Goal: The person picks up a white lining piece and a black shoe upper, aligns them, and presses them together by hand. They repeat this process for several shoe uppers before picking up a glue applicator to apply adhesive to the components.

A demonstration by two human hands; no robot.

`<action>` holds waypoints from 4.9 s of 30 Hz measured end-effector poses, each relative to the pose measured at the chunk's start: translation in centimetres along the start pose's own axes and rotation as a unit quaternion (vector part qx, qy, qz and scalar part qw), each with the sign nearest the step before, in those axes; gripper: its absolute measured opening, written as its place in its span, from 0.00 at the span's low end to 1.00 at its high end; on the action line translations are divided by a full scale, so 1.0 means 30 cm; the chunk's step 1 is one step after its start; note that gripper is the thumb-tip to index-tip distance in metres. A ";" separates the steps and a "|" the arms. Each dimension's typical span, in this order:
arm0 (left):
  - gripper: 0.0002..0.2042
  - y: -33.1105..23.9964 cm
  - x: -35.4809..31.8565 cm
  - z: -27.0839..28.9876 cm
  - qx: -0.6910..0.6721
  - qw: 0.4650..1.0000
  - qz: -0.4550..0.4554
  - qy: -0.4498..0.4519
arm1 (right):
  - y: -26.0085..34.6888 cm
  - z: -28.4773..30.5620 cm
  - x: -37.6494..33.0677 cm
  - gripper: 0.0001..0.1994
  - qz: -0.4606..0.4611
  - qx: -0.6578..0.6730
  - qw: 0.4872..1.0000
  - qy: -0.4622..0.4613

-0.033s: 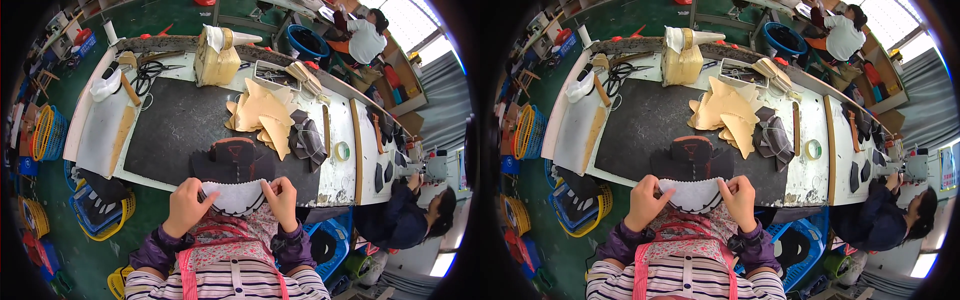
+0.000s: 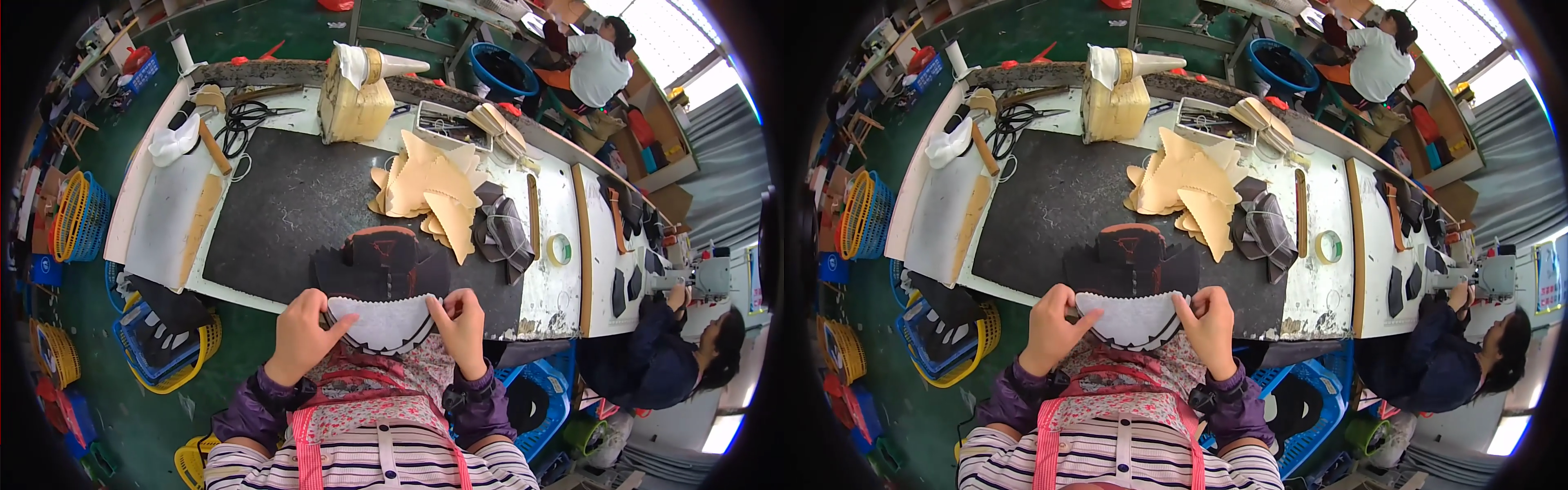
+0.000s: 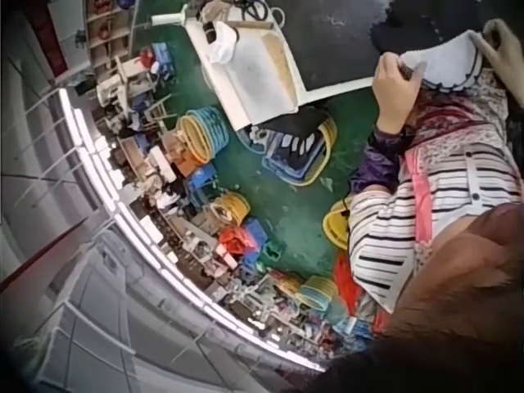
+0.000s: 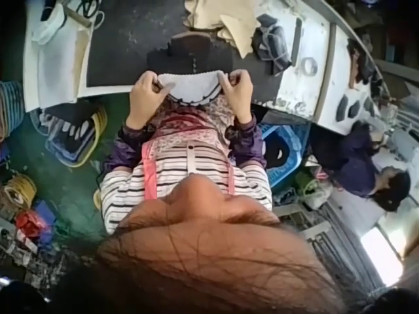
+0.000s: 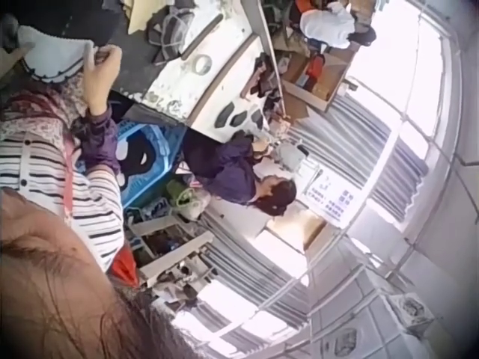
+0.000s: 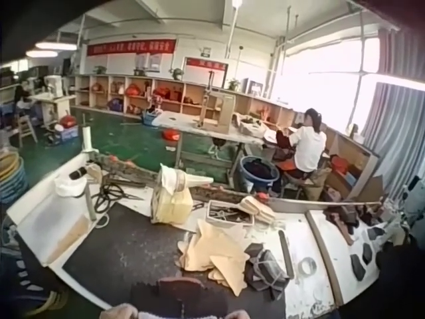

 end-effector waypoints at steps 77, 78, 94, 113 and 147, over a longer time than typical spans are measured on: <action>0.16 0.683 -0.012 0.091 0.036 0.960 0.112 -0.255 | 0.098 0.198 0.598 0.22 0.286 -0.222 0.902 -0.237; 0.16 0.675 -0.030 0.104 0.043 0.957 0.122 -0.260 | 0.055 0.260 0.576 0.24 0.189 -0.269 0.926 -0.187; 0.43 0.229 -0.025 0.015 -0.234 0.948 0.217 0.016 | 0.037 0.134 0.390 0.32 0.277 -0.161 0.934 -0.156; 0.34 0.182 0.105 -0.010 -0.216 0.968 0.127 0.009 | -0.081 -0.032 0.635 0.18 0.372 -0.513 0.751 -0.188; 0.49 0.298 0.694 -0.200 -0.164 0.980 -0.086 0.067 | 0.462 -0.364 0.707 0.09 0.138 0.504 0.852 0.039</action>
Point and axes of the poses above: each hand's wrist, its own x-axis towards the middle knuckle, its own z-axis out of the back of the hand, y = z × x, the point moved 2 cm from there along x, towards the middle knuckle, and after that the axes turned 5 degrees about -y, right-handed, at the moved point
